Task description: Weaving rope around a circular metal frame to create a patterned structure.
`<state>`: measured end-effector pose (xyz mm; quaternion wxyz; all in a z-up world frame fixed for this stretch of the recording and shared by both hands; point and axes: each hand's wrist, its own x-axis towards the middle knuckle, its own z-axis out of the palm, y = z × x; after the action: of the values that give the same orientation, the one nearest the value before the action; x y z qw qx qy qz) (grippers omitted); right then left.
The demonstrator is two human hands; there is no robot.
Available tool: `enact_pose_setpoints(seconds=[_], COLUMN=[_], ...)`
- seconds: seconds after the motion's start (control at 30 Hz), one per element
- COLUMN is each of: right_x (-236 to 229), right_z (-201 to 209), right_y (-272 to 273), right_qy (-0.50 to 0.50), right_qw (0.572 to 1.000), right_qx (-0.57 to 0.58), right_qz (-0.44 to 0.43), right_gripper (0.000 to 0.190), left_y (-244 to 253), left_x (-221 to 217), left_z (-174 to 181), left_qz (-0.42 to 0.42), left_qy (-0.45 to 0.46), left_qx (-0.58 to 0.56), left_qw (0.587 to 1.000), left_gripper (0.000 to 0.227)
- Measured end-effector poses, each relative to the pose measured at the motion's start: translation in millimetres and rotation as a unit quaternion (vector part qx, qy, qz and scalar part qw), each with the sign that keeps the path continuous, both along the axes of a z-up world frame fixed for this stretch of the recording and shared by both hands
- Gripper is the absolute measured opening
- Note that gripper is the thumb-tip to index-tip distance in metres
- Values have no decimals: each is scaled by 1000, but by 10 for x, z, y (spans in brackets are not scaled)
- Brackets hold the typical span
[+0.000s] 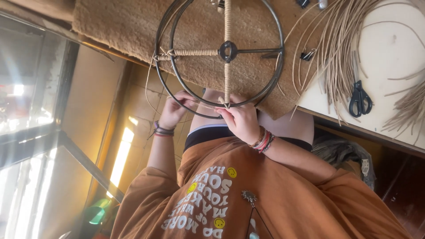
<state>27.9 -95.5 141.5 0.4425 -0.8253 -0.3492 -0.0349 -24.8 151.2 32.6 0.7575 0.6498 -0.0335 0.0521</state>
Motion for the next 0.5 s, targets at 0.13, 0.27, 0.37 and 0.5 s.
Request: enact_pose_setpoints(seconds=[0.13, 0.27, 0.37, 0.5], right_x=[79, 116, 67, 56], right_z=[231, 436, 314, 172], right_y=[-19, -17, -111, -107], right_qy=[54, 81, 92, 160], right_qw=[995, 986, 983, 956], right_qx=[79, 132, 149, 243], right_qz=[31, 56, 53, 45], right_gripper=[18, 19, 20, 28], left_y=[314, 509, 434, -43], left_x=[-209, -284, -349, -319], left_z=[-288, -545, -633, -497], left_qz=[109, 195, 241, 350], left_qy=[94, 214, 272, 166], left_qx=[95, 288, 363, 268], left_qw=[985, 913, 858, 882], left_gripper=[9, 9, 24, 51])
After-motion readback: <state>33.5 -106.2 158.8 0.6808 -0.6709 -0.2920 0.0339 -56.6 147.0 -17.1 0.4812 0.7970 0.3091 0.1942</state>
